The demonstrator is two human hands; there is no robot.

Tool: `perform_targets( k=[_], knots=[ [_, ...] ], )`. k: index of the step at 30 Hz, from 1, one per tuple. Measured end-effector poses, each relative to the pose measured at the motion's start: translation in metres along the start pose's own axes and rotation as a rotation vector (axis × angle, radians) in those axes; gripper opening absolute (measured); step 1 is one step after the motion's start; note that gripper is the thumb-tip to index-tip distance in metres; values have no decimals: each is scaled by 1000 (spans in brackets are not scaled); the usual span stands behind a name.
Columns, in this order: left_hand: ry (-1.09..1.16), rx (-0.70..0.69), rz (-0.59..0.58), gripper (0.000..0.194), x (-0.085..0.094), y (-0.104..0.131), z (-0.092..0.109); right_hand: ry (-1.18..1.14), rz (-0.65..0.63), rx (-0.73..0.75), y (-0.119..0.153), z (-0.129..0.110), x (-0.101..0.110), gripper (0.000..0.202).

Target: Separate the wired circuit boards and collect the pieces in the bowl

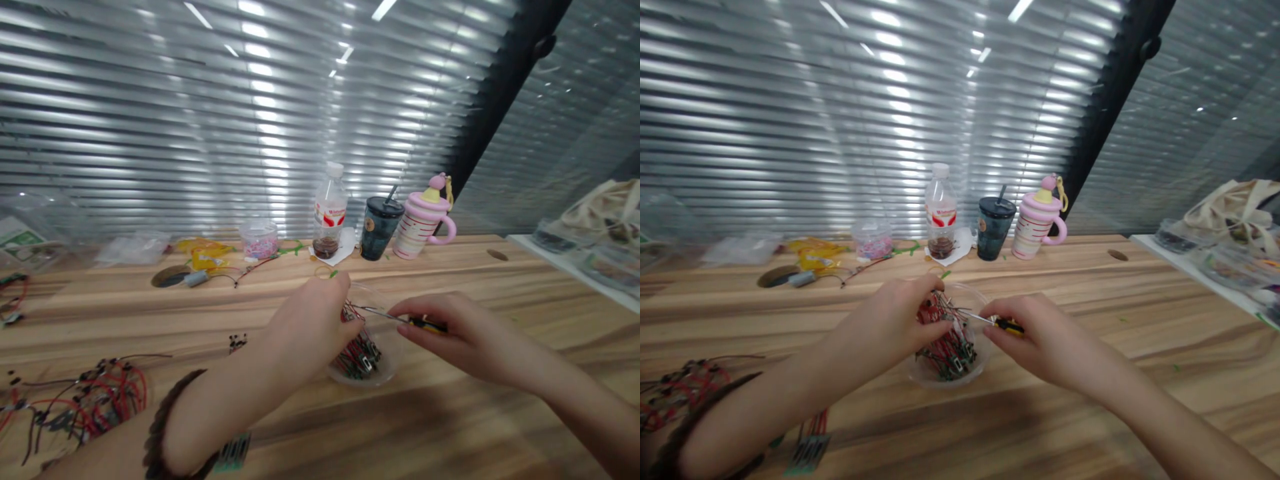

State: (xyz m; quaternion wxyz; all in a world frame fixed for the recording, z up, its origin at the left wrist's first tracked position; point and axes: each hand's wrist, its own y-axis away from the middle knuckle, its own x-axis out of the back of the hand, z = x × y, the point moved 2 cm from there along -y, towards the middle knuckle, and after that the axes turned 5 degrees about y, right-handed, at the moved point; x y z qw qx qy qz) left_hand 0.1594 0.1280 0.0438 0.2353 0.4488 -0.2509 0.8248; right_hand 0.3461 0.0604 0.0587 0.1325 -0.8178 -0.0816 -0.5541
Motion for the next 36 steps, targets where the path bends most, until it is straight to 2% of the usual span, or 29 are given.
perform_targets(
  k=[5, 7, 9, 11, 16, 19, 21, 25, 29, 31, 36],
  knots=[
    [-173, -151, 108, 28, 7, -11, 3, -17, 46, 23, -8, 2, 1, 21],
    [-166, -173, 89, 24, 6, -17, 4, -62, 55, 19, -9, 6, 1, 21],
    [-103, -147, 33, 13, 3, -24, 3, -99, 64, 12, -8, 10, 1, 23],
    [-34, -129, 6, 15, 2, -29, 5, -115, 78, 7, -5, 12, 1, 25],
    [79, -97, 58, 16, 14, -34, 18, -100, 115, 2, 14, 23, 16, 25],
    [210, -86, 17, 14, 27, -30, 27, -123, 232, -102, 28, 36, 26, 23],
    [343, -50, 3, 12, 37, -26, 29, -178, 320, -183, 34, 47, 25, 23],
    [494, 67, -44, 13, 46, -19, 23, -477, 342, -323, 37, 72, -1, 34],
    [672, 118, 48, 15, 39, -22, 18, -741, 360, -482, 35, 97, -39, 43],
    [748, 122, 70, 16, 32, -25, 17, -803, 362, -524, 33, 106, -53, 46],
    [891, 225, -29, 15, 14, -32, 9, -824, 323, -519, 29, 112, -67, 45]
  ],
)
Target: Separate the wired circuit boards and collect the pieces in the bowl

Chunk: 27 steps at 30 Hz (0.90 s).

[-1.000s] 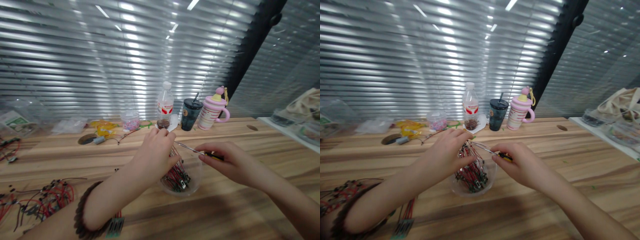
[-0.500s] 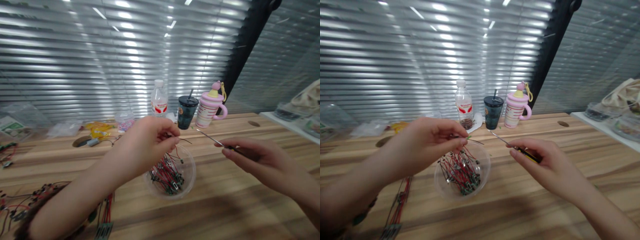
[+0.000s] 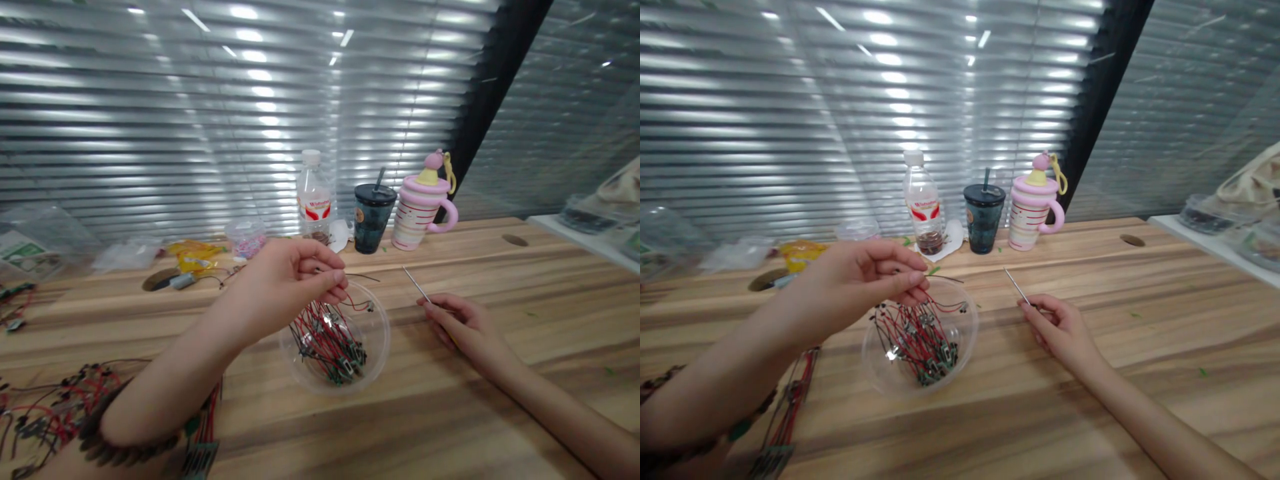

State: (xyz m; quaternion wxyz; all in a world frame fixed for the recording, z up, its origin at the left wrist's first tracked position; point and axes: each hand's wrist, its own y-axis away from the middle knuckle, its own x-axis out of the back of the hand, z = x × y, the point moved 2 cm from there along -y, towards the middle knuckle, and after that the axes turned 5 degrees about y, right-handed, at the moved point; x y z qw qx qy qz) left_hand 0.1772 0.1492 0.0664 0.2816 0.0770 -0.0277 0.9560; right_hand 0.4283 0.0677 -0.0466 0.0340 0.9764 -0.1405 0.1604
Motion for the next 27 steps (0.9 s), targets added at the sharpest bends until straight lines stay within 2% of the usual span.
perform_targets(
  k=[5, 8, 10, 14, 19, 22, 25, 27],
  knots=[
    [130, -63, 122, 11, 10, -5, 0, 60, -32, 21, 3, 2, 2, 41],
    [310, -77, 131, 9, 12, -7, 0, 52, -18, 23, 3, 3, 3, 39],
    [336, -30, 120, 8, 12, -8, -4, 48, -5, 29, 3, 4, 4, 37],
    [72, 78, 13, 9, 10, -11, -15, 24, 9, 27, 5, 5, 4, 34],
    [-158, -6, -74, 12, 6, -10, -16, 19, -26, 9, 11, -1, -3, 32],
    [-172, -10, -79, 12, 4, -9, -15, 5, 17, 40, 15, -17, -5, 27],
    [-189, -6, -64, 11, 3, -10, -16, 5, 95, 143, 17, -48, -8, 28],
    [-196, -18, -65, 11, 2, -10, -17, 50, 43, 238, 15, -73, -17, 35]
  ],
)
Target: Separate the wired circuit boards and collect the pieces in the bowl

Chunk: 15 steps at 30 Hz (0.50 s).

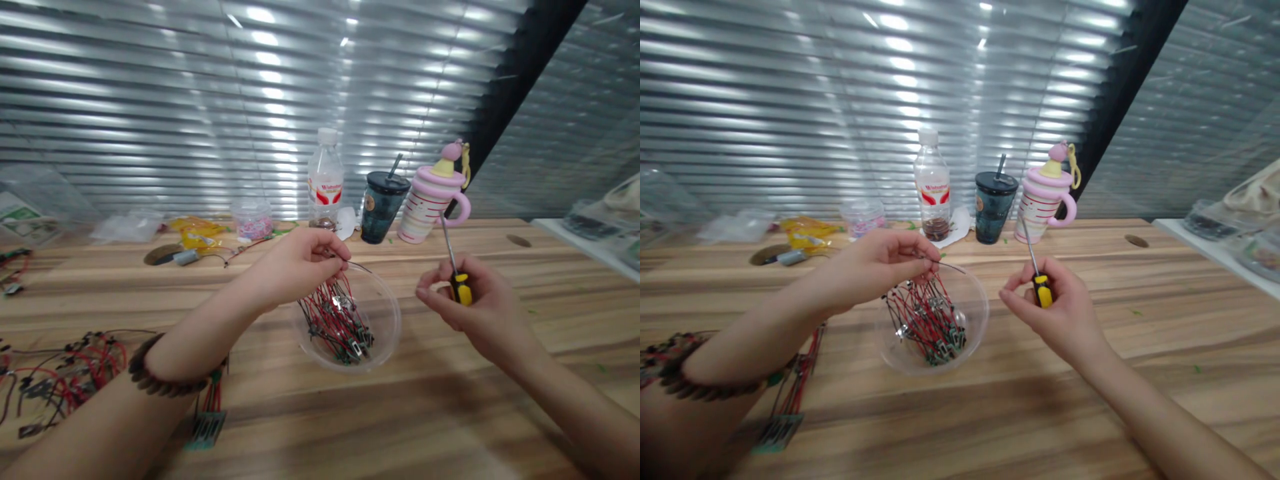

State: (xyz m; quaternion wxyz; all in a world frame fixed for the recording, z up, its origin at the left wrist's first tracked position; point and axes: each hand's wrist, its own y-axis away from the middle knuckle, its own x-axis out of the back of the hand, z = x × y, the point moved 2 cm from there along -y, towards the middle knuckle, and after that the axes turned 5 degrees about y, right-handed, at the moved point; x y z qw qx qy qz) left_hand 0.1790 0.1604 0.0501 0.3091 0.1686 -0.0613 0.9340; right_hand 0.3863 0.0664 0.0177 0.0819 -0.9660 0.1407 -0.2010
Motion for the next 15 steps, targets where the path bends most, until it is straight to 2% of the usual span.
perform_targets(
  k=[3, 6, 8, 11, 13, 15],
  knots=[
    [39, -14, 4, 11, -4, 0, -2, 193, -143, 177, -17, -30, -22, 38],
    [78, -26, 15, 18, -9, 0, -5, 414, -156, 349, -35, -44, -46, 36],
    [34, -59, 24, 22, -9, -1, -7, 530, -161, 401, -45, -44, -58, 29],
    [-204, -153, 117, 25, -4, -2, -7, 575, -232, 386, -55, -38, -68, 16],
    [-464, -222, 220, 27, -1, -1, -4, 535, -312, 383, -57, -33, -68, 12],
    [-715, -277, 259, 25, 0, 0, -3, 494, -384, 402, -58, -29, -66, 8]
  ],
)
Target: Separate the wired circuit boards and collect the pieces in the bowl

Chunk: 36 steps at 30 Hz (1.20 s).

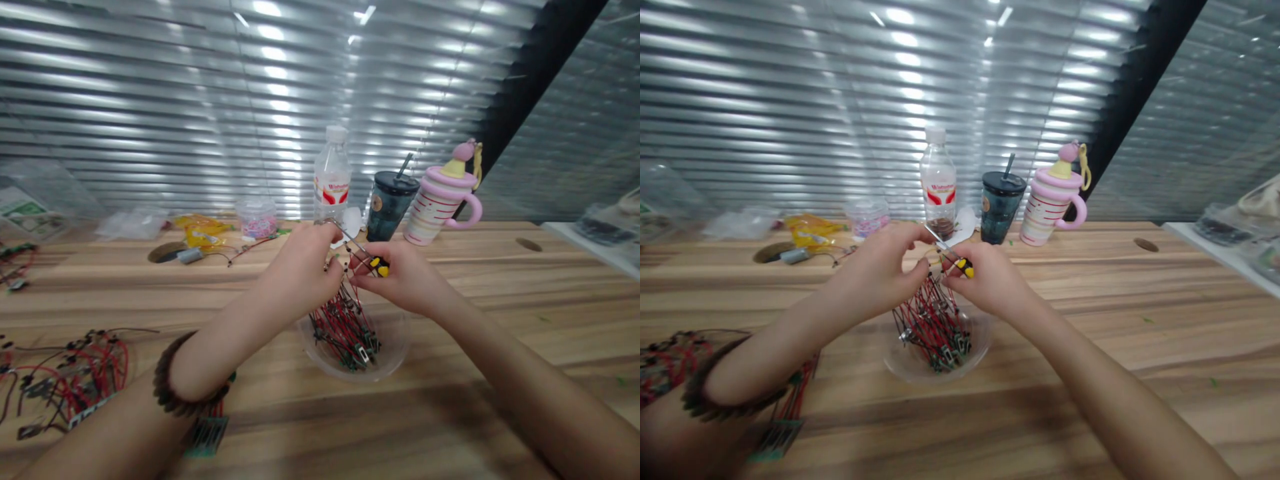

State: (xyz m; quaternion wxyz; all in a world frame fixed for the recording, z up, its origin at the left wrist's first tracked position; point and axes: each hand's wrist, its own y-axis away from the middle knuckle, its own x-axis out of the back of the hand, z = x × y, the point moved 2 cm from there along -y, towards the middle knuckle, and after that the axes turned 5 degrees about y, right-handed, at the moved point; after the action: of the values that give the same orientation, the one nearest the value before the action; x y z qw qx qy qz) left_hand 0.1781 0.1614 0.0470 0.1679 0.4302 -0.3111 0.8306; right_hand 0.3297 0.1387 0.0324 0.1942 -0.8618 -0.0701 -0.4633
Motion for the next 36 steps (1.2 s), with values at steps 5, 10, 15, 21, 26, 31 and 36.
perform_targets(
  k=[5, 10, 15, 21, 26, 31, 36],
  knots=[
    [-184, -42, -107, 29, -11, 3, -4, -10, -52, 48, 0, 1, 0, 3],
    [-156, -21, -123, 25, -15, 2, -8, 84, -44, 79, -1, -7, -1, 10],
    [-110, -27, -180, 23, -16, 1, -5, 134, -64, 93, -1, -9, -2, 18],
    [-77, 42, -203, 23, -17, 0, -4, 296, -33, -1, 2, -12, 2, 15],
    [-79, 34, -190, 25, -16, 1, -5, 392, 12, -95, 6, -15, 22, 9],
    [-84, 12, -158, 22, -17, 2, -4, 301, 29, -31, 14, -23, 38, 6],
    [-52, 5, -112, 18, -11, 2, -2, 184, -91, 153, 21, -36, 28, 3]
  ],
)
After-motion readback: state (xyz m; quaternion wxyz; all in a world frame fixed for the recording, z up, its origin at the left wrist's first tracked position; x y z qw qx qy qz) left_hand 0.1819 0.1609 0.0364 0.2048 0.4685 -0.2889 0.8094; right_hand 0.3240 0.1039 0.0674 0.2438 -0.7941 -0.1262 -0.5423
